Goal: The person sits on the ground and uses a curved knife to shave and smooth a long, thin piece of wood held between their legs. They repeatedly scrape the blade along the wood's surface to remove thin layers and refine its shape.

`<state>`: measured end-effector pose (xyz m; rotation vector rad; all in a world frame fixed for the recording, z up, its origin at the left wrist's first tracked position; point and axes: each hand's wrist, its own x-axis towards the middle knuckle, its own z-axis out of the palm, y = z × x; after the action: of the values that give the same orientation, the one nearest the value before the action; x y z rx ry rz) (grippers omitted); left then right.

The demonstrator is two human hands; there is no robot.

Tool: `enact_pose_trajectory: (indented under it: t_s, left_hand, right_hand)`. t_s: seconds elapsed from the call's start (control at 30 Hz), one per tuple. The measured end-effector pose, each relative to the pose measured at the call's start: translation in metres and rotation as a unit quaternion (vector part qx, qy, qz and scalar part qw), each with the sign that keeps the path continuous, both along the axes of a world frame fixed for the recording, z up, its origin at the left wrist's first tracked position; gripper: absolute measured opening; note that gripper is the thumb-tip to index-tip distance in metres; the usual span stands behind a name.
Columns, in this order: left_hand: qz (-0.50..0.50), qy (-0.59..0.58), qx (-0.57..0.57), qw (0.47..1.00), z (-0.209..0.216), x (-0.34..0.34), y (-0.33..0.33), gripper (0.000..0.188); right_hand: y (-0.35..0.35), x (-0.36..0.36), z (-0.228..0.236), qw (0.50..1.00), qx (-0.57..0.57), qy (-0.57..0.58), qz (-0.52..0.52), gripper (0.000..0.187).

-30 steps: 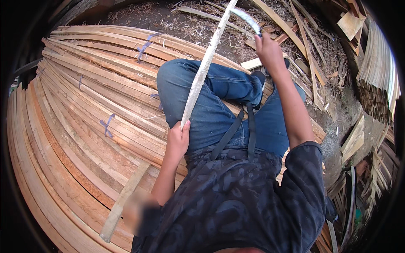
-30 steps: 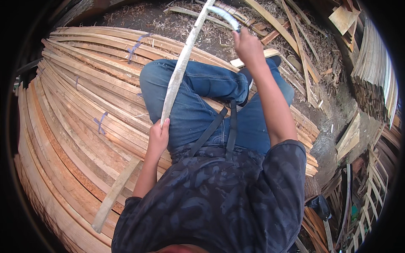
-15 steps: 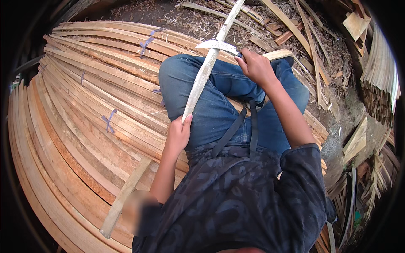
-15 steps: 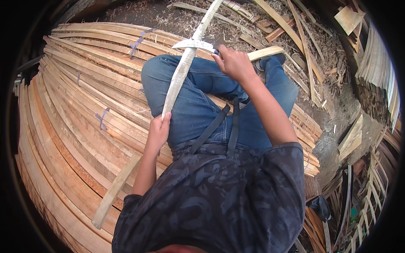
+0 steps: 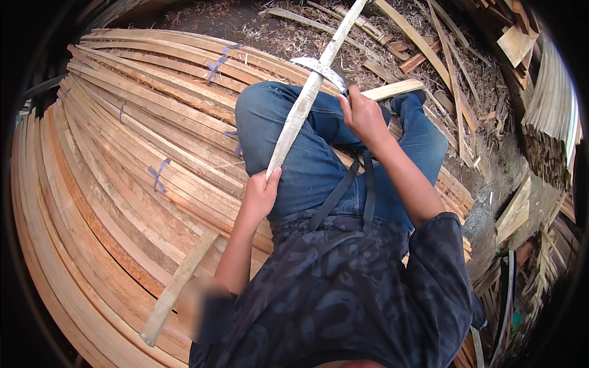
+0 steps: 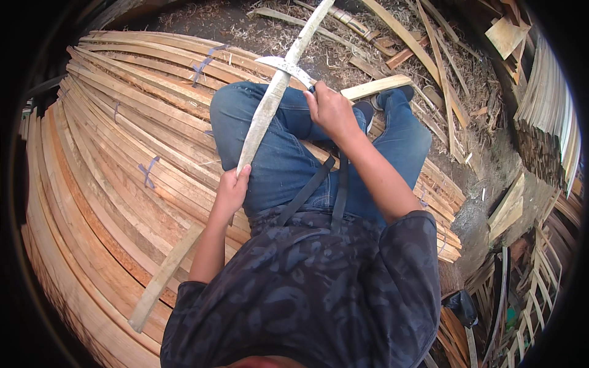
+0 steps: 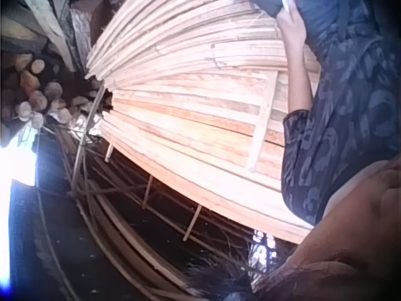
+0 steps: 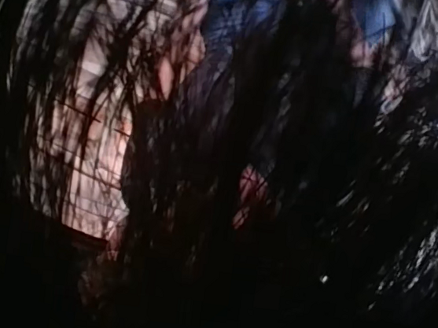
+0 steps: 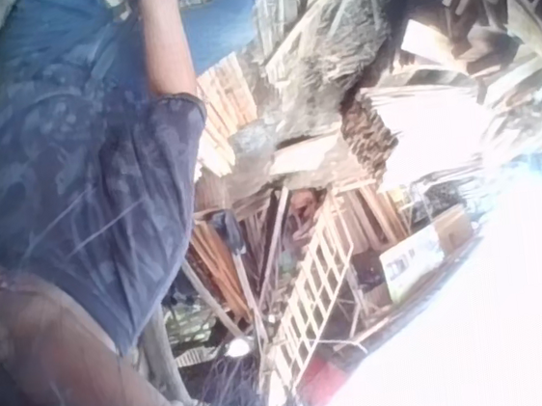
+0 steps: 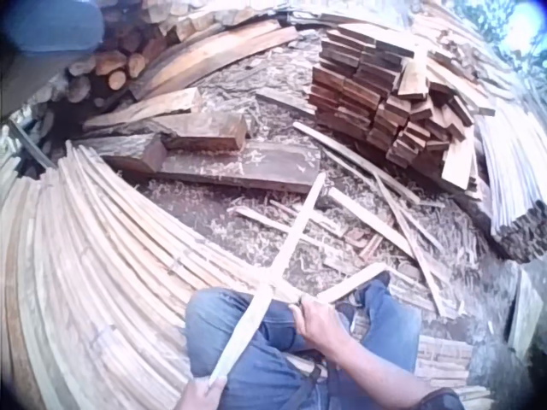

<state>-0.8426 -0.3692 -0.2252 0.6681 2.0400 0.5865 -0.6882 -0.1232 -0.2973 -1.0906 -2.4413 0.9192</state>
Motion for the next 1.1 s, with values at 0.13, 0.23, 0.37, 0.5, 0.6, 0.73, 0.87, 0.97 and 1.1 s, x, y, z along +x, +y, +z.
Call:
enact_pose_trajectory:
  t_s: [0.13,0.23,0.37,0.5,0.6,0.73,0.87,0.97,1.1]
  left_hand:
    - [0.009,0.003,0.024,1.0,-0.009,0.0,-0.012,0.051]
    - [0.003,0.007,0.014,1.0,-0.004,0.002,-0.003,0.051]
    - [-0.003,0.002,0.005,1.0,-0.005,0.003,0.0,0.051]
    - [0.001,0.013,0.018,1.0,-0.004,0.005,-0.007,0.052]
    - [0.003,0.025,0.029,0.999,-0.01,0.005,-0.015,0.053]
    - [-0.009,0.018,-0.011,1.0,-0.003,0.006,0.006,0.054]
    - [0.002,0.033,0.035,0.999,-0.004,0.008,-0.005,0.054]
    - [0.017,0.002,0.025,1.0,-0.008,0.005,-0.011,0.054]
    - [0.023,-0.008,0.018,1.0,-0.003,0.007,0.0,0.053]
  right_hand:
    - [-0.03,0.004,0.013,0.987,0.015,-0.03,0.16,0.028]
    - [0.032,0.008,-0.003,0.995,0.076,-0.031,0.048,0.03]
    - [0.014,0.002,-0.011,1.0,0.018,-0.01,-0.008,0.031]
    - [-0.014,0.008,0.016,0.983,0.068,-0.015,0.17,0.031]
    - [0.025,0.009,0.002,0.991,0.088,-0.024,0.097,0.031]
    - [0.036,0.012,-0.018,0.996,0.078,-0.034,-0.004,0.031]
    - [-0.006,0.003,0.001,1.0,0.011,0.013,0.02,0.031]
    - [-0.011,0.015,0.008,0.986,0.068,-0.014,0.155,0.032]
    - [0.067,0.034,-0.011,0.986,0.143,-0.072,0.051,0.032]
